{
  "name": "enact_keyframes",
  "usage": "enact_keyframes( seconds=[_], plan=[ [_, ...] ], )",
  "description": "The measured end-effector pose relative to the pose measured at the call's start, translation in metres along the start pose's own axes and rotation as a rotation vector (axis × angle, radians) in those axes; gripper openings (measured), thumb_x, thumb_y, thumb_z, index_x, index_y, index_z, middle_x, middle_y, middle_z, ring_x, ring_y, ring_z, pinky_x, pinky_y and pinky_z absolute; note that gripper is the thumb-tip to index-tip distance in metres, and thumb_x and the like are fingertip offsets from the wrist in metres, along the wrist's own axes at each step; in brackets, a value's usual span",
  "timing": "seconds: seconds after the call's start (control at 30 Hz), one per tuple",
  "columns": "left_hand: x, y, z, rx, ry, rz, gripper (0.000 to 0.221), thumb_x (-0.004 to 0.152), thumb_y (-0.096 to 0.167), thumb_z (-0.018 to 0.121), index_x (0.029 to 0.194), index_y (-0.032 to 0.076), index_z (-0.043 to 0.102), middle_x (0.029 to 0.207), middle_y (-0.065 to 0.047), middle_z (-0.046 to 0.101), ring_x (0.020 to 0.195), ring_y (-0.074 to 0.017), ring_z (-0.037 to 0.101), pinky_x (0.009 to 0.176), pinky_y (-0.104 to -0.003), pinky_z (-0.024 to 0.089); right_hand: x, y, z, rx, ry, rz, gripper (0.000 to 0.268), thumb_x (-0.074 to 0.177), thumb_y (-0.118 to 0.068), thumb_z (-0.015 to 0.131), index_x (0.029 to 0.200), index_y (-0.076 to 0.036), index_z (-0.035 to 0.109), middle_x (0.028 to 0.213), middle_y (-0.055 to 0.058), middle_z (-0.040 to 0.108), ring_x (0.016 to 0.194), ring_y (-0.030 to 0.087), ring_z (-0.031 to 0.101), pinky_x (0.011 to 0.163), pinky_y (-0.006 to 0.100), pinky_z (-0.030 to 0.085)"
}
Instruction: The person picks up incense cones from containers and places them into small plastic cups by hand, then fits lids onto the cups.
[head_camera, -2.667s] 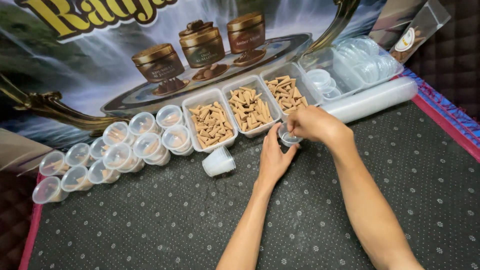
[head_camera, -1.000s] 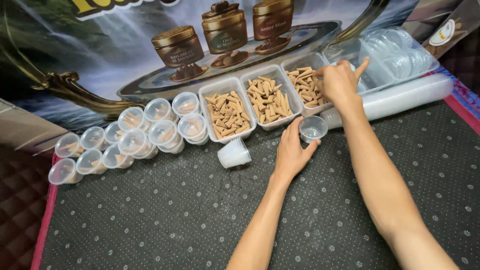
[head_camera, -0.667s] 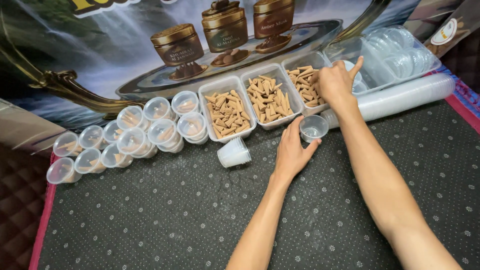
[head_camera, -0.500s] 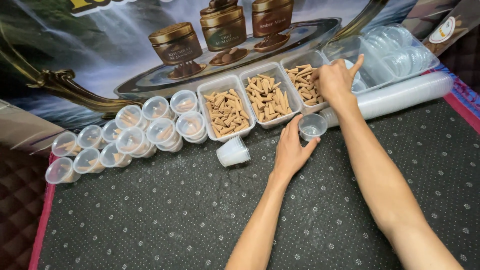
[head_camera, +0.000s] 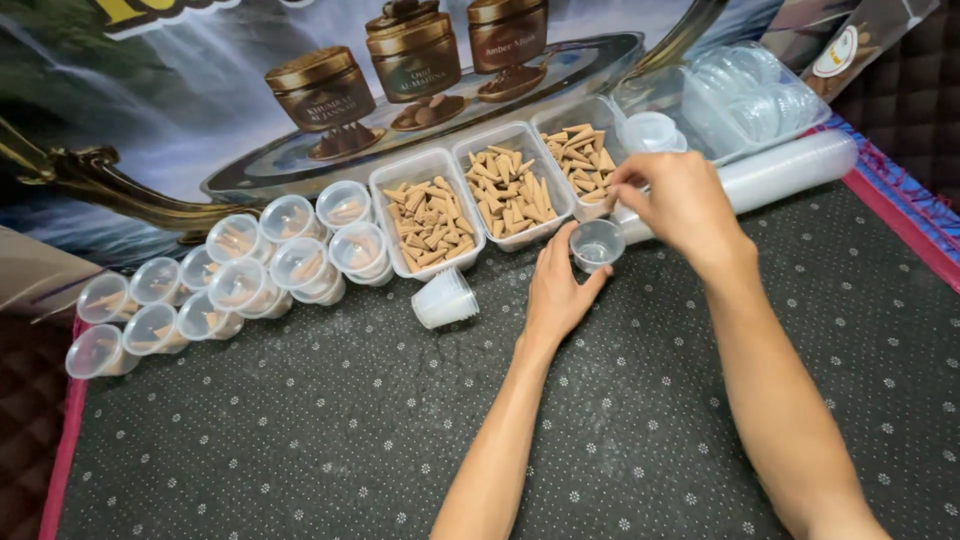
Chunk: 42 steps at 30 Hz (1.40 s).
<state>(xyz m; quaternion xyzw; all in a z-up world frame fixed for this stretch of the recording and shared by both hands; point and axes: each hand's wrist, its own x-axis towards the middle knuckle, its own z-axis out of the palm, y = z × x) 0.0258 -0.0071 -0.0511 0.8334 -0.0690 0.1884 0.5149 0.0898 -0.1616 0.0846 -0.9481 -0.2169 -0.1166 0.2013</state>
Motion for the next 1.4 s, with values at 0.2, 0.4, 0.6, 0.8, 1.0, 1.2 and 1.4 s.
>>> enact_keyframes(
  seconds=[0.2,0.4,0.6,0.8,1.0,1.2,1.4],
  plan=[
    [0.0,0.002,-0.004,-0.036,-0.045,-0.005,0.08,0.077,0.024,0.082,0.145,0.006,0.045,0.131,-0.023,0.059,0.116,-0.0411,0.061,0.093,-0.049,0.056,-0.004,-0.006,0.041,-0.189,-0.283,0.112,0.01,0.089,-0.027,0.071,0.094,-0.025,0.079,0.092,0.007,0.079,0.096,0.04,0.074,0.087,0.052,0.058],
    [0.001,-0.007,-0.003,-0.082,-0.076,-0.041,0.078,0.079,0.022,0.081,0.146,0.008,0.045,0.129,-0.021,0.06,0.117,-0.0385,0.061,0.087,-0.039,0.061,-0.001,-0.005,0.064,-0.242,-0.337,0.107,0.01,0.088,-0.028,0.072,0.095,-0.025,0.078,0.092,0.014,0.077,0.098,0.042,0.073,0.087,0.053,0.059],
    [0.003,-0.008,-0.002,-0.069,-0.082,-0.05,0.078,0.078,0.022,0.081,0.146,0.009,0.046,0.126,-0.02,0.061,0.117,-0.0376,0.061,0.085,-0.039,0.063,-0.002,-0.005,0.063,-0.249,-0.374,0.104,0.009,0.089,-0.029,0.07,0.092,-0.024,0.078,0.091,0.014,0.077,0.099,0.042,0.073,0.088,0.052,0.059],
    [0.002,-0.011,-0.001,-0.074,-0.075,-0.048,0.077,0.079,0.025,0.081,0.146,0.01,0.046,0.128,-0.019,0.06,0.117,-0.0357,0.062,0.085,-0.037,0.063,-0.002,-0.011,0.052,-0.214,-0.383,0.12,0.01,0.091,-0.027,0.068,0.093,-0.021,0.077,0.094,0.017,0.077,0.101,0.044,0.072,0.088,0.054,0.058],
    [0.004,-0.009,-0.002,-0.095,-0.08,-0.059,0.077,0.077,0.022,0.081,0.145,0.009,0.047,0.13,-0.02,0.06,0.116,-0.0348,0.063,0.085,-0.036,0.063,0.001,-0.017,0.016,-0.125,-0.248,0.091,0.014,0.092,-0.02,0.066,0.101,-0.016,0.077,0.099,0.015,0.078,0.1,0.047,0.071,0.087,0.061,0.056],
    [0.003,-0.002,-0.007,-0.082,-0.053,-0.04,0.077,0.076,0.019,0.082,0.144,0.008,0.048,0.128,-0.021,0.061,0.113,-0.0361,0.064,0.083,-0.037,0.063,0.059,0.024,0.041,-0.292,-0.042,0.016,0.014,0.093,-0.024,0.069,0.105,-0.024,0.075,0.1,0.006,0.077,0.097,0.038,0.073,0.083,0.053,0.059],
    [0.005,-0.005,-0.005,-0.099,-0.045,-0.031,0.076,0.074,0.019,0.082,0.142,0.007,0.05,0.126,-0.022,0.062,0.11,-0.0355,0.065,0.082,-0.036,0.063,0.137,0.1,0.145,-0.696,0.228,-0.226,0.013,0.087,-0.028,0.066,0.094,-0.033,0.076,0.084,-0.006,0.072,0.088,0.024,0.069,0.074,0.038,0.049]
  ],
)
